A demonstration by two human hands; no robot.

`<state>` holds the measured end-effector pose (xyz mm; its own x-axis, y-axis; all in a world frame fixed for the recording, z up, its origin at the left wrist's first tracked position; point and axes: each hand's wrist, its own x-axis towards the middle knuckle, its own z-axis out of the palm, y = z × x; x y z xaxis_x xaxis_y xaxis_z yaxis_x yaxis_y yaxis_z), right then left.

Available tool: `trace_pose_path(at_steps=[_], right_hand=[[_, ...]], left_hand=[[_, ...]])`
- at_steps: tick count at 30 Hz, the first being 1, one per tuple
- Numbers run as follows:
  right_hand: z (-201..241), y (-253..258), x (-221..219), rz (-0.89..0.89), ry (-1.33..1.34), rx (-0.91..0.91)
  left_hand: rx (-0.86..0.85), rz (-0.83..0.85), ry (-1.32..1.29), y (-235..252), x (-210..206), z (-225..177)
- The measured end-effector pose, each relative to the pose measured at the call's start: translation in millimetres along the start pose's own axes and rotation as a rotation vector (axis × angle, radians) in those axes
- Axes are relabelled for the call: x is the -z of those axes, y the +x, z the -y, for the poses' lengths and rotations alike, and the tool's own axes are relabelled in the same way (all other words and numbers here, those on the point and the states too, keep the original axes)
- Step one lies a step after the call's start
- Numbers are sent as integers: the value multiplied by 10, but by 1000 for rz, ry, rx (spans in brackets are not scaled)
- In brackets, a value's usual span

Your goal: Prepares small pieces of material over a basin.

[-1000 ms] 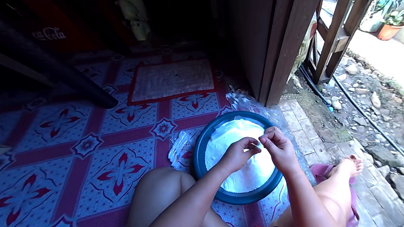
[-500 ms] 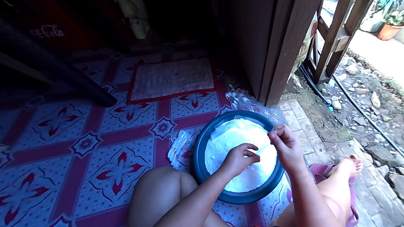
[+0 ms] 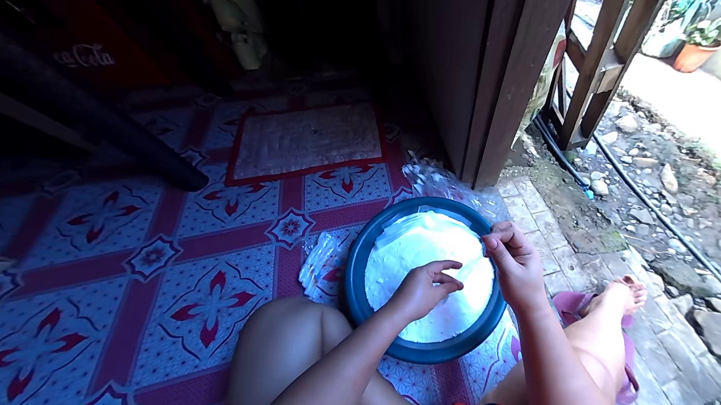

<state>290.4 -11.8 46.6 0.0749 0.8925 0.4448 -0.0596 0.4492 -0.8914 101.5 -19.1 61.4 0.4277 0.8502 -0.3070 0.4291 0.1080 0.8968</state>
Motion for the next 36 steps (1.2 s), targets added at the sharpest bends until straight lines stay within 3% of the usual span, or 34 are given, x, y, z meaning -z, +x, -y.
trace_pose_path(at_steps=[4, 8, 15, 23, 30, 36], right_hand=[[23, 2, 4, 26, -8, -10], [9, 1, -16, 53, 6, -6], [20, -12, 45, -26, -9, -2], [4, -26, -17, -4, 23, -18], [-22, -13, 68, -48, 1, 5], [-20, 5, 142, -99, 103, 19]], left_hand=[[-65, 99, 0, -43, 18, -38], [-176, -6, -24, -61, -14, -60], [-72, 16, 80, -24, -5, 0], [-25, -92, 134, -4, 15, 103], [-23, -19, 58, -20, 81, 39], [23, -1, 148, -8, 130, 63]])
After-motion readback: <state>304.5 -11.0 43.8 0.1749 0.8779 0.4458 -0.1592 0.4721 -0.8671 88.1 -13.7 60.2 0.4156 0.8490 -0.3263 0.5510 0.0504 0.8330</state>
